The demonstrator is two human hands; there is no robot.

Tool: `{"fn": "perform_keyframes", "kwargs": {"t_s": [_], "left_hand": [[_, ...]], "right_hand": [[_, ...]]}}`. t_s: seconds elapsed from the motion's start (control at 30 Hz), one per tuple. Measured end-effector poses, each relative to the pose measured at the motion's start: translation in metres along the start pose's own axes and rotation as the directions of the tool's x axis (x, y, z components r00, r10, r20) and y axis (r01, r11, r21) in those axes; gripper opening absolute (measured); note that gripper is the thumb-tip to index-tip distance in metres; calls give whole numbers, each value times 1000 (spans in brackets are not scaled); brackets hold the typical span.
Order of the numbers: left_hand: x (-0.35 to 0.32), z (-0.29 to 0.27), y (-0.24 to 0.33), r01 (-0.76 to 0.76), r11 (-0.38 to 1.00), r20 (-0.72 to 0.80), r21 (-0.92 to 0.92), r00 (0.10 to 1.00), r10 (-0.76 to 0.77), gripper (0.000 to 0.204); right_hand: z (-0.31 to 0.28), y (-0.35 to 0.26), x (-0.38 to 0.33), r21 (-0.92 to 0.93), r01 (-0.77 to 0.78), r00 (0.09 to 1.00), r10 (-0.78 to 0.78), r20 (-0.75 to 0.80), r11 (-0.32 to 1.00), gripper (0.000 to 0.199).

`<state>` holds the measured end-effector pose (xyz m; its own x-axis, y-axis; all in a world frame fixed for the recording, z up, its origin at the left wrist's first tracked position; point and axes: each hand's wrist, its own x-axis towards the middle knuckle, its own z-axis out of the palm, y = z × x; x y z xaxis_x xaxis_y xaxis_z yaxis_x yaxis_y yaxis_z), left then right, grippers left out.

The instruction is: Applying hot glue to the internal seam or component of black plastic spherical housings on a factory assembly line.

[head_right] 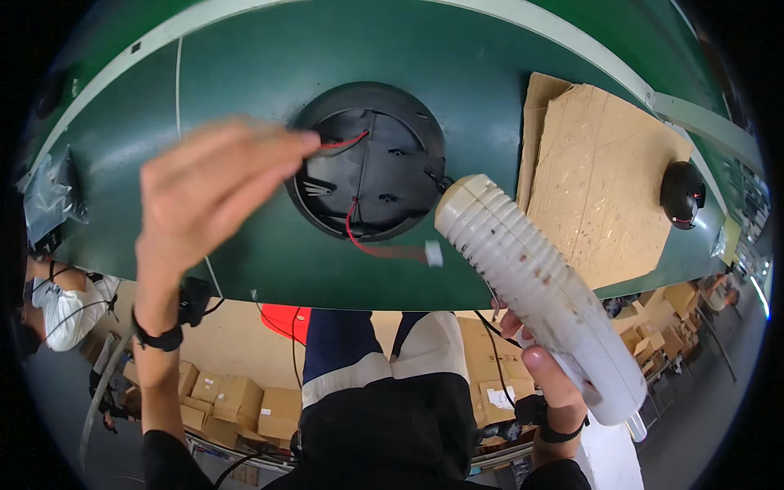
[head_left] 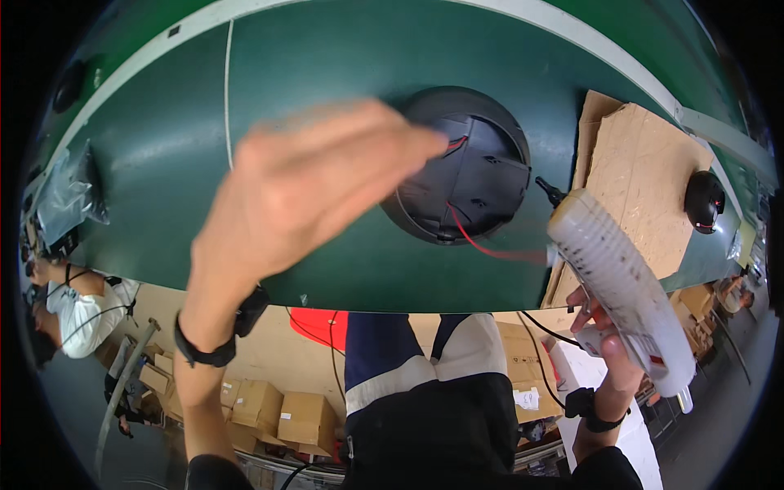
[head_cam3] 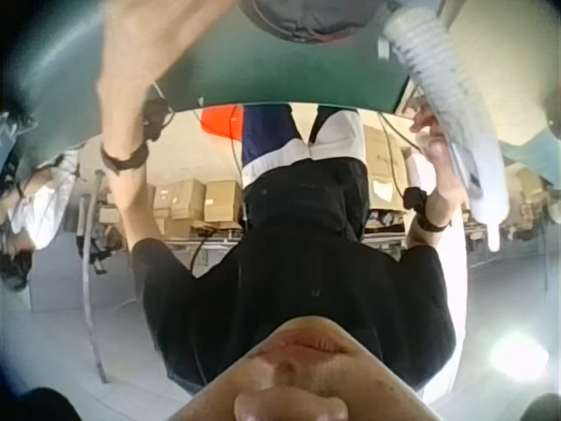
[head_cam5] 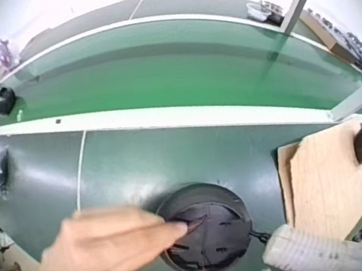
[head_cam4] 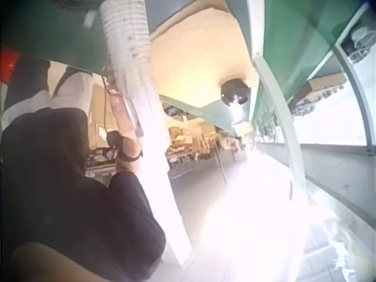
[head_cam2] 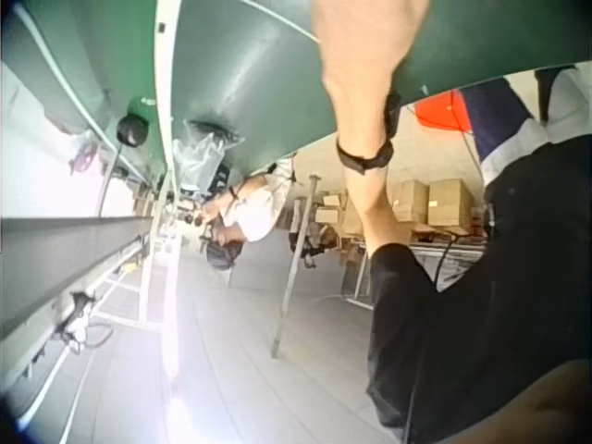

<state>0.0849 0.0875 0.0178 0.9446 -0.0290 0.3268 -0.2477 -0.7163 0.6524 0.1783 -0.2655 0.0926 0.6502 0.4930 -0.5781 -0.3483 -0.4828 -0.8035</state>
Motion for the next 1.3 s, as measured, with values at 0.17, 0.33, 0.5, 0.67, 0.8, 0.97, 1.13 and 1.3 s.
{"fn": "perform_keyframes", "kwargs": {"t_s": [0.17, 0.33, 0.5, 0.67, 0.8, 0.97, 1.13, 1.3], "left_hand": [[37, -3, -32, -86, 995, 35, -48, 996, 88, 17], [65, 18, -45, -150, 970, -47, -189, 988, 144, 10], [67, 30, -48, 93, 937, 54, -337, 995, -79, 9], [67, 34, -50, 135, 923, 55, -361, 991, -123, 8], [66, 36, -51, 114, 922, 36, -370, 993, -109, 8], [68, 36, -53, 105, 889, 58, -445, 994, -89, 8], [71, 22, -65, 121, 842, 195, -526, 981, -19, 11], [69, 37, -65, 51, 862, 105, -504, 994, 3, 10]], "right_hand": [[1, -15, 5, -244, 77, 993, -96, -69, 967, 51], [4, -12, 3, -555, 58, 995, -93, -36, 830, 37], [22, -27, 10, -796, 197, 976, -193, 102, 572, 32], [39, -42, 17, -779, -128, 992, 97, -87, 614, 45], [38, -40, 21, -795, -100, 994, 88, -58, 598, 43], [36, -38, 21, -794, -100, 995, 77, -67, 600, 39], [37, -37, 22, -794, -111, 994, 82, -77, 597, 41], [39, -38, 23, -756, -146, 989, 111, -97, 638, 42]]}}
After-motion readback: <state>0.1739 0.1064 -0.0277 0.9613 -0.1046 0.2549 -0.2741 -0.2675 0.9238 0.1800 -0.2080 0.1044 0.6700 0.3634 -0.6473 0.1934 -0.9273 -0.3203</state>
